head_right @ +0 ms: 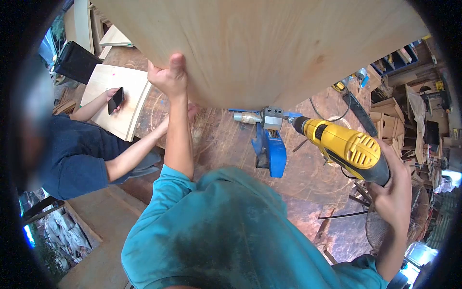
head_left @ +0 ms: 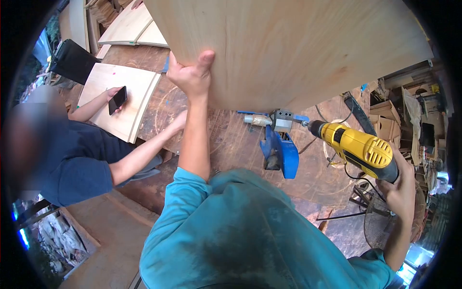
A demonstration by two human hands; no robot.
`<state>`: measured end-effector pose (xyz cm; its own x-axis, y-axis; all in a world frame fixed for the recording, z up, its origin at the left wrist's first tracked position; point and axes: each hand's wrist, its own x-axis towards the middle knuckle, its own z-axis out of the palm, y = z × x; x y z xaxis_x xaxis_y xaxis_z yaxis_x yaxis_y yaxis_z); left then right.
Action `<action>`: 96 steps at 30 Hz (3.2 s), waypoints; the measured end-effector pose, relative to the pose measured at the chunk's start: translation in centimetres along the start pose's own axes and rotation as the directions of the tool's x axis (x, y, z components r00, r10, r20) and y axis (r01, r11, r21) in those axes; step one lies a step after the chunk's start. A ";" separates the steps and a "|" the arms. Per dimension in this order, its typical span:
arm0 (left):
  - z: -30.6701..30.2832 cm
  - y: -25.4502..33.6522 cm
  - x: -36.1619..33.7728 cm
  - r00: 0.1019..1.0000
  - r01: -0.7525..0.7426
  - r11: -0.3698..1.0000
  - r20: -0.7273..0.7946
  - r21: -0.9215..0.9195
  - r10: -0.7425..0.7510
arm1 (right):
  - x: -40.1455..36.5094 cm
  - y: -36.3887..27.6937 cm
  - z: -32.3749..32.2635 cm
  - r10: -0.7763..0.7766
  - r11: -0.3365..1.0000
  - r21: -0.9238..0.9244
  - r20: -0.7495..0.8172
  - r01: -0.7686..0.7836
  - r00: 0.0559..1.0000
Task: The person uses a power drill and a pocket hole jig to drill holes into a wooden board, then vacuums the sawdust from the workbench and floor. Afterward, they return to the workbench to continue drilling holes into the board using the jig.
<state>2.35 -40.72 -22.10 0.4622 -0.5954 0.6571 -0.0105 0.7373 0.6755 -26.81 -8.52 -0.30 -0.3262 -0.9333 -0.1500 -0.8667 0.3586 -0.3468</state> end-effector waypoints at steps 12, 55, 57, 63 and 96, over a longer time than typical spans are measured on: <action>0.0 -0.6 -0.2 0.999 -0.036 0.996 0.038 0.087 0.033 | -1.6 3.4 0.5 0.043 0.998 0.049 -0.111 -0.038 0.993; -1.3 -4.3 0.6 0.995 -0.013 1.000 0.094 -0.009 0.013 | -13.7 43.7 39.3 0.080 -0.478 0.755 0.545 -0.448 0.834; 0.7 -1.3 -0.1 0.998 0.049 0.999 0.045 -0.021 -0.048 | -12.9 44.4 39.2 0.003 -0.340 0.824 0.483 -0.453 0.876; -1.3 -2.8 0.3 0.996 0.093 0.985 -0.028 0.144 -0.090 | -12.1 46.2 40.8 -0.111 -0.389 0.728 0.571 -0.564 0.814; -2.0 2.8 -2.0 0.950 -0.307 0.844 0.081 0.439 0.303 | -11.1 37.2 41.7 0.523 0.561 0.823 -0.264 -0.094 0.810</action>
<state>3.15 -36.84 -22.15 0.3641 -0.3677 0.8557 -0.5401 0.6651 0.5156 -39.67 15.86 -50.18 -0.8174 -0.5732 -0.0584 -0.1446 0.3022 -0.9422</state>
